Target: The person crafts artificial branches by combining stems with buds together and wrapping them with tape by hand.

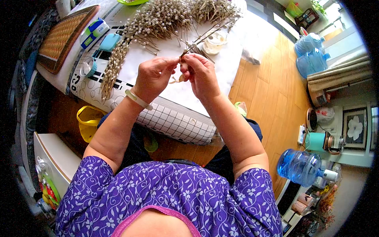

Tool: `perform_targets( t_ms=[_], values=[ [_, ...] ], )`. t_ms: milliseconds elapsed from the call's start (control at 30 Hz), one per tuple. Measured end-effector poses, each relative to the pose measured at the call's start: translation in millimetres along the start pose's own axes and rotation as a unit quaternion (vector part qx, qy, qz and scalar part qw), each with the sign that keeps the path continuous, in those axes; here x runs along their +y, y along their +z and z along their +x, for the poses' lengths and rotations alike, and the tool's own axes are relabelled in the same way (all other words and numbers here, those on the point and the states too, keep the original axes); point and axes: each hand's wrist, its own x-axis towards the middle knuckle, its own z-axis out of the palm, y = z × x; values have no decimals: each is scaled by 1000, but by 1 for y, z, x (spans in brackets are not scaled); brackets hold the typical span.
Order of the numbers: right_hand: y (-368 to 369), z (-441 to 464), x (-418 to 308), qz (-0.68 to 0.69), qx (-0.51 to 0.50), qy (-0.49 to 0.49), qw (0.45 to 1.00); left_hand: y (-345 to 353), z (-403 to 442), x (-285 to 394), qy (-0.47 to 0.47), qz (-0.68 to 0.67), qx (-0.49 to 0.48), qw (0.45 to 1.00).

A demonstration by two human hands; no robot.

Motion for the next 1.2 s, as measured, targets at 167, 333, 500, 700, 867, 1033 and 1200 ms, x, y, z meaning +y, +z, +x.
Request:
perform_targets(
  t_ms=[167,333,500,700,867,1033,1200],
  values=[
    [-3,1,4,-40,16,-8,999,-2,3,4,90,131,-17,987],
    [-3,4,2,-109,6,-25,994,3,-2,-1,16,35,9,999],
    [-5,6,1,-159,-1,-31,987,6,-2,-1,-219,-217,4,951],
    [-3,3,1,-185,-5,-34,982,-13,5,-7,-405,-411,-135,806],
    [-5,3,0,-217,-8,-39,975,-12,6,-7,-408,-382,-138,818],
    [-7,3,2,-285,6,-39,958,3,-2,-1,-314,-270,-74,907],
    [-7,1,3,-211,-8,-46,976,4,-3,0,-205,-100,-70,971]
  ],
)
